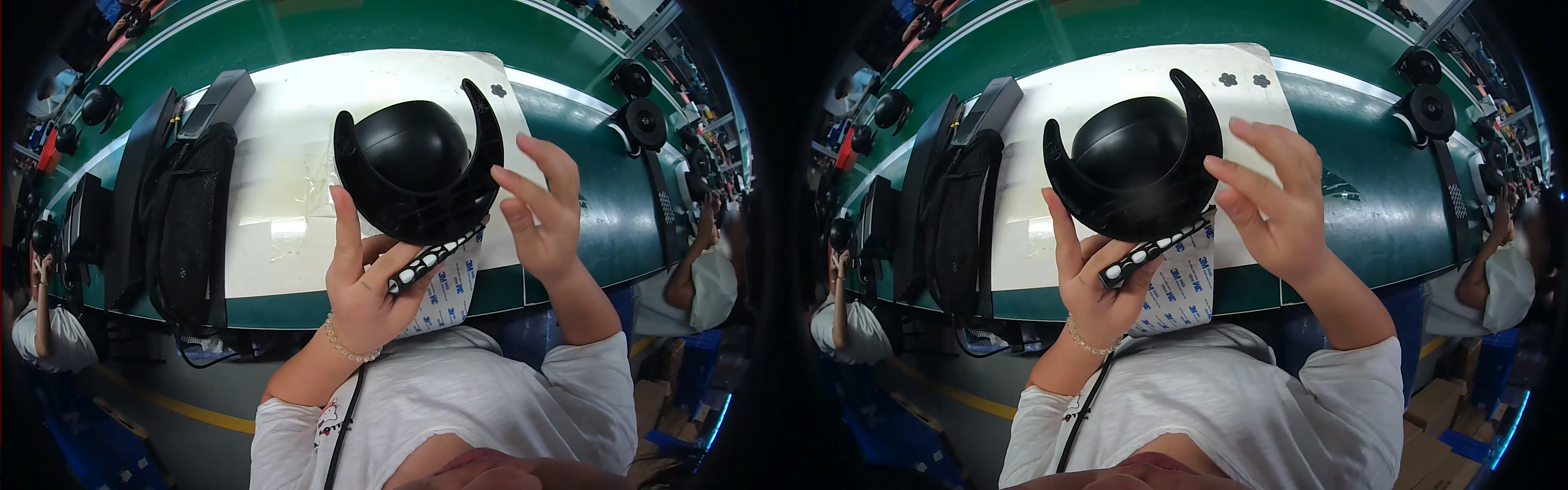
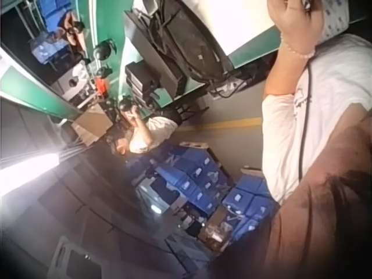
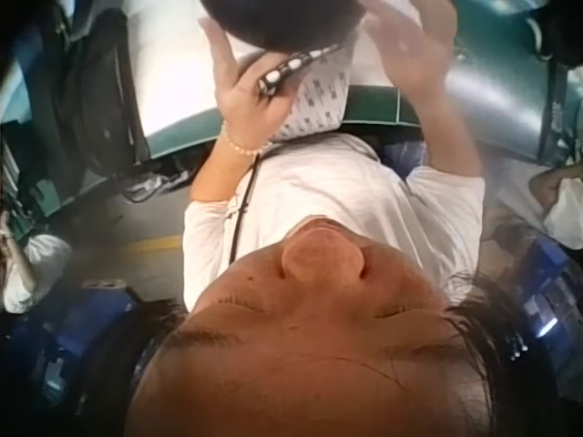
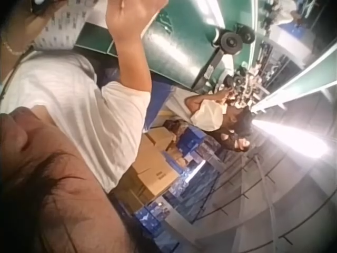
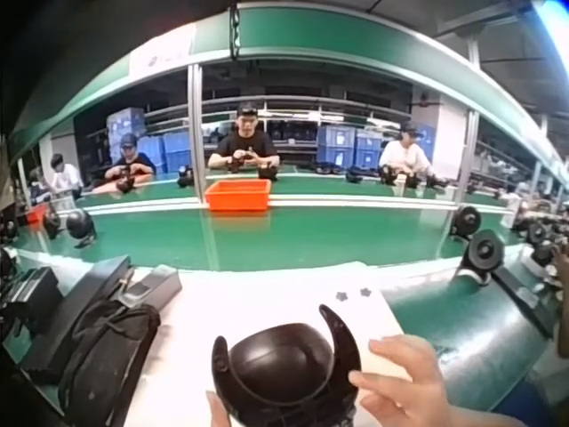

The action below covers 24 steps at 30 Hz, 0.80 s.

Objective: Manually assemble components of a black lighting fixture housing on a production line.

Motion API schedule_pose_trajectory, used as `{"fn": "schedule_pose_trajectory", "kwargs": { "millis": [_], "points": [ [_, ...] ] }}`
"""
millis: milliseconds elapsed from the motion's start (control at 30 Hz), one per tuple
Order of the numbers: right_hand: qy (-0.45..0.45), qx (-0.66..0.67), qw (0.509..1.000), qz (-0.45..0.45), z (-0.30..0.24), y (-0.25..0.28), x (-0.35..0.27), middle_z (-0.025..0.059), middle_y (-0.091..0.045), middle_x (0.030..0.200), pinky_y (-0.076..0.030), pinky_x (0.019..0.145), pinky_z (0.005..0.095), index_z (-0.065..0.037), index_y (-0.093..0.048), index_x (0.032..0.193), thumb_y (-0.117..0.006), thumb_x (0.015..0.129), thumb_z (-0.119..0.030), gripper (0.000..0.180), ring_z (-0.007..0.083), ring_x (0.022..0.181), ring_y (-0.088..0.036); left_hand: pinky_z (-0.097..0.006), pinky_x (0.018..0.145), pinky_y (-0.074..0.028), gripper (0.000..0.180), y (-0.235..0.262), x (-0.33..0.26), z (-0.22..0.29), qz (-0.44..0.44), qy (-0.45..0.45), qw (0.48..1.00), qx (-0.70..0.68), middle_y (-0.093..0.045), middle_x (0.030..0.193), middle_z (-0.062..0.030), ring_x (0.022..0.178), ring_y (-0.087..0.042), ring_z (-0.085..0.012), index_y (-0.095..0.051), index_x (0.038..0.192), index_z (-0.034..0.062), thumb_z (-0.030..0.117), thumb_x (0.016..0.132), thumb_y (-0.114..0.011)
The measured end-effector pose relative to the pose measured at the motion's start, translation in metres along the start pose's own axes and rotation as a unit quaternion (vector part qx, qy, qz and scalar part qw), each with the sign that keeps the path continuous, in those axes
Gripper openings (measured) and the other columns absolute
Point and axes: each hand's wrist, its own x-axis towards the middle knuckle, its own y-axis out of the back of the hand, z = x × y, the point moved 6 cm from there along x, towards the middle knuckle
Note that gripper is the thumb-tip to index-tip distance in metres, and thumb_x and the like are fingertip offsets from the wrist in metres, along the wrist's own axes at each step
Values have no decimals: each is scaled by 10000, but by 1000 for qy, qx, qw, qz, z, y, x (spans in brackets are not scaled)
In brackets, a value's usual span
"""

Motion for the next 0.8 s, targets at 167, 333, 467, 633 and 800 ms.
{"fn": "schedule_pose_trajectory", "kwargs": {
  "millis": [167,333,467,633,800],
  "points": [
    [73,-144,987,9,-8,-5,-12,41,-524,1174,-292,872,340,-152,-621,1058,-498,851,-343,307,216,1110,-425,-246,628,-505,252,-1,0,0,-10,7,1000,-11,-126,1397,-275,750,-641,-226,-635,865,37,-9,635,-726],
    [94,-156,983,-5,-11,-3,-10,46,-504,1207,-288,878,344,-162,-607,1078,-451,870,-376,337,222,1128,-417,-254,660,-502,258,-2,-1,-2,-18,23,999,-40,-113,1405,-264,818,-628,-229,-633,862,35,-26,630,-728],
    [88,-132,987,-35,-8,0,-2,76,-480,1233,-304,894,367,-141,-594,1082,-442,876,-389,357,252,1121,-425,-251,642,-502,272,-1,-2,-2,-19,18,997,-69,-116,1405,-260,876,-613,-237,-633,862,36,-36,620,-733],
    [71,193,978,39,-3,15,-17,125,-545,1104,-369,854,361,-59,-542,1049,-636,764,-345,415,274,992,-506,-241,618,-500,267,5,-5,-6,-11,12,993,-118,-135,1403,-259,1015,-551,-265,-630,841,48,-29,612,-744],
    [95,144,983,-58,-34,-13,-15,25,-600,936,-410,760,339,-91,-603,946,-725,655,-247,352,219,882,-529,-230,588,-471,269,7,-9,-11,-10,25,988,-153,-157,1404,-252,1048,-512,-277,-626,816,76,29,596,-774]
  ]
}}
